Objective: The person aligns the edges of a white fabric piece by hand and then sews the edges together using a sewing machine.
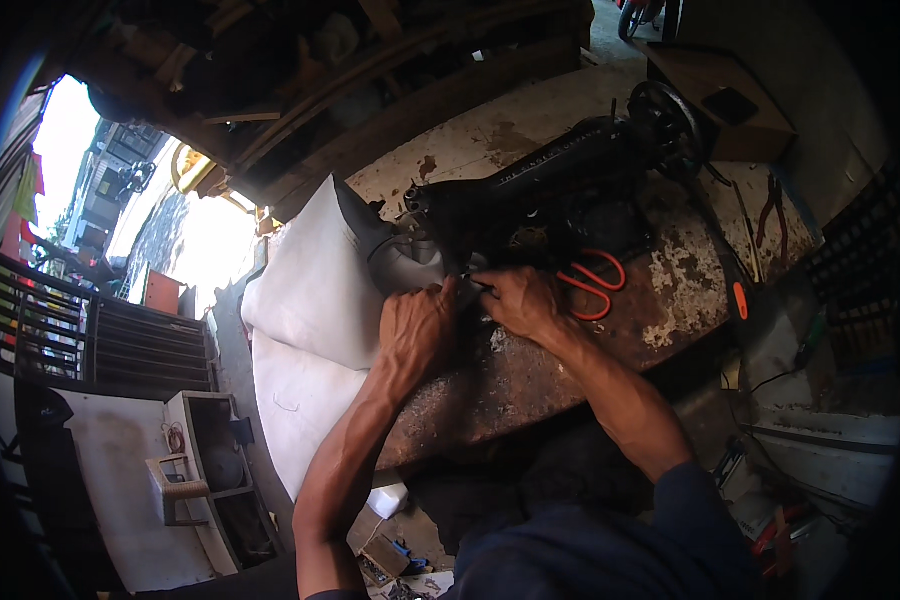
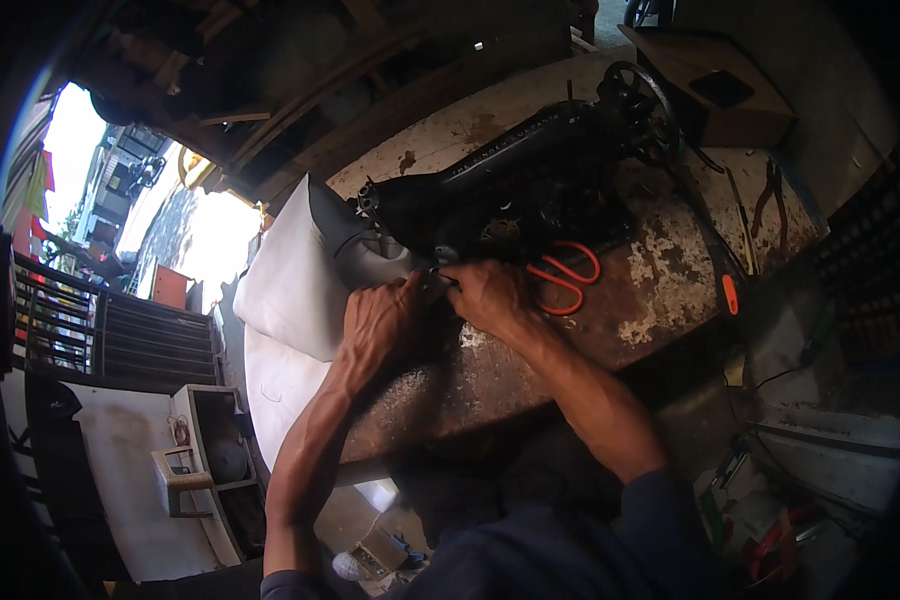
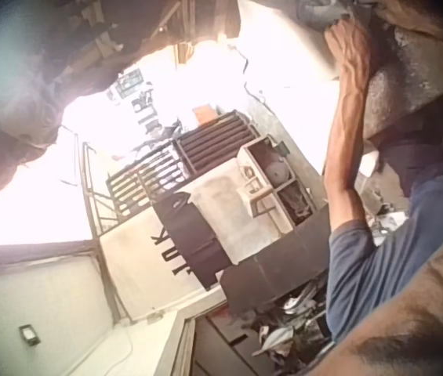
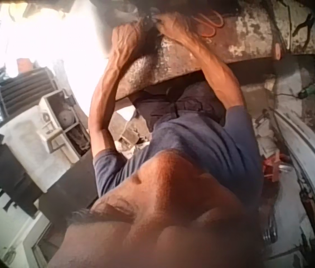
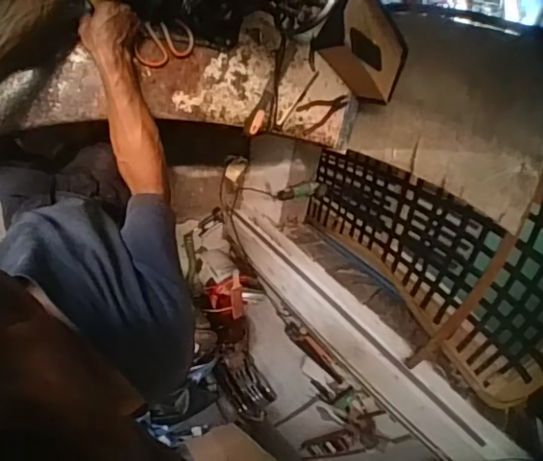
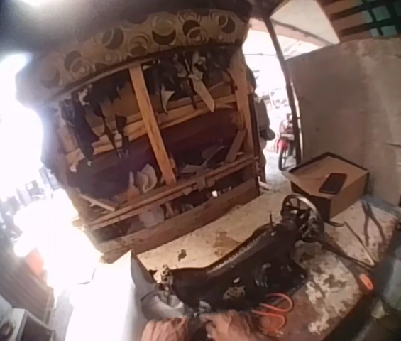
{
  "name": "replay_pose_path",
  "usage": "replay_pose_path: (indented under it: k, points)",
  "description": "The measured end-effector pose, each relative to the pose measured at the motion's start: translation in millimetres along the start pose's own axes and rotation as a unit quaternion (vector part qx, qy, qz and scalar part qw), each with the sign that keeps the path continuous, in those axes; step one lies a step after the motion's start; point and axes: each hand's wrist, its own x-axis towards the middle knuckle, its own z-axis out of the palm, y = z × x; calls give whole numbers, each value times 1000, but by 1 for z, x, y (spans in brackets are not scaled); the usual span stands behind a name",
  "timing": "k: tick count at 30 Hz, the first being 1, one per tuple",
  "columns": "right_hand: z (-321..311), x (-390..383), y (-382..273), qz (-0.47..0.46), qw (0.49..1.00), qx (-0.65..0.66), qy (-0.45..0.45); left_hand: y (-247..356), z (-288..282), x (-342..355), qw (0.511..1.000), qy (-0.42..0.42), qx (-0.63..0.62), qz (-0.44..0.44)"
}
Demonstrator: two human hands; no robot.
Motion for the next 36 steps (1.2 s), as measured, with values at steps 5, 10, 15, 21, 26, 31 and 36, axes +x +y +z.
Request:
replay_pose_path:
  k: [5,10,15,21,26,31,36]
  points:
    - [-13,0,-12,-51,992,-110,-38,-14,-7,10,999,-28,22,12]
    - [-8,-4,4,-77,981,-175,-20,-5,-22,17,998,-5,7,56]
    - [-4,-17,7,-147,979,-69,119,-1,-23,22,997,-70,-17,19]
    - [-4,-23,12,-151,982,-73,82,-1,-16,24,997,-74,-31,5]
    - [-16,0,19,-59,997,54,18,-5,-1,19,999,-27,-21,26]
    - [-18,92,32,154,918,362,-44,0,-4,12,999,-49,-6,1]
    - [35,137,79,-50,919,370,129,13,3,28,999,4,-6,36]
